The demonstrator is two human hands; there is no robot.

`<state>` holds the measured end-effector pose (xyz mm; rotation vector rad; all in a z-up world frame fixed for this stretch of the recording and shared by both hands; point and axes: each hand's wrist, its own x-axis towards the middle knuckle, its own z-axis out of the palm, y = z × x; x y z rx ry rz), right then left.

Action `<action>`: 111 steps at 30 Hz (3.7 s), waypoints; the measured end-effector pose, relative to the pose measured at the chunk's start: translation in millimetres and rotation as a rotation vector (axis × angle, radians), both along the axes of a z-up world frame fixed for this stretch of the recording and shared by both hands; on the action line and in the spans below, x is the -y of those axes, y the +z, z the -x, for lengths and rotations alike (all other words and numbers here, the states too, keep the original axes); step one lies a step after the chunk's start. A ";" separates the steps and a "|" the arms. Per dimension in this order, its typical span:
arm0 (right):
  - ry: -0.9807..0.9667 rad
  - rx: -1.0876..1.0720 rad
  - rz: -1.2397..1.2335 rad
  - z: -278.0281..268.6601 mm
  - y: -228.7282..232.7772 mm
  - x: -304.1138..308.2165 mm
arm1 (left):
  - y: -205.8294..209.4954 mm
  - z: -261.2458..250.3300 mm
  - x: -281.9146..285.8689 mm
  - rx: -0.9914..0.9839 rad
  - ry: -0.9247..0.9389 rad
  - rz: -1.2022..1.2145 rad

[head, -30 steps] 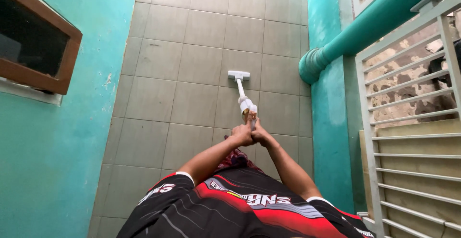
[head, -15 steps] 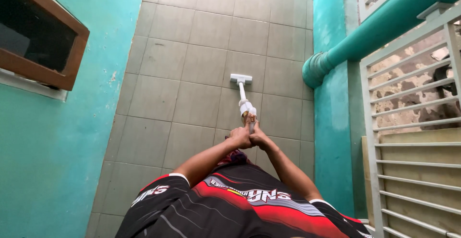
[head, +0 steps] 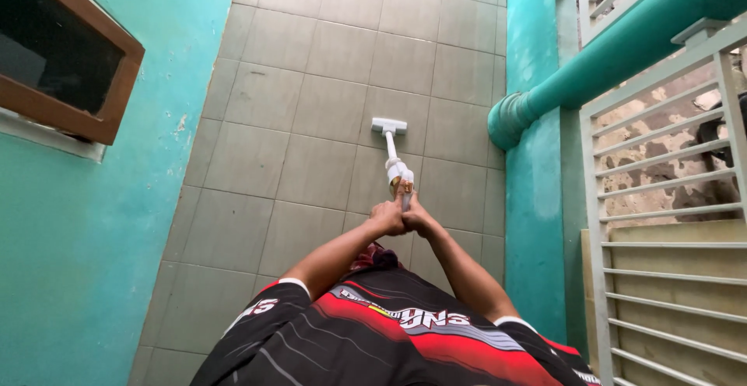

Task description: Vacuuming the tiled floor in a narrow corridor using a cordless vacuum cleaner.

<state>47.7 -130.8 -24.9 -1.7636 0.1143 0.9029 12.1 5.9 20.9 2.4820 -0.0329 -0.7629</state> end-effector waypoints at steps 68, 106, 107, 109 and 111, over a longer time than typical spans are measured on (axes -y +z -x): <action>-0.154 0.355 0.317 -33.1 -33.8 -17.3 | -91.4 -4.8 37.6 -0.002 0.524 0.857; 0.159 0.477 0.699 -15.4 47.6 -8.6 | -135.3 -7.1 57.7 0.126 0.020 0.588; 0.158 0.478 0.689 -20.3 46.9 -8.7 | -122.4 -10.3 56.8 -0.075 0.223 0.683; 0.167 0.468 0.679 -17.6 44.8 -7.8 | -99.8 -2.4 57.0 -0.291 0.436 0.771; 0.179 0.493 0.709 -21.4 47.0 -6.6 | -75.9 -1.8 57.7 -0.150 0.339 0.641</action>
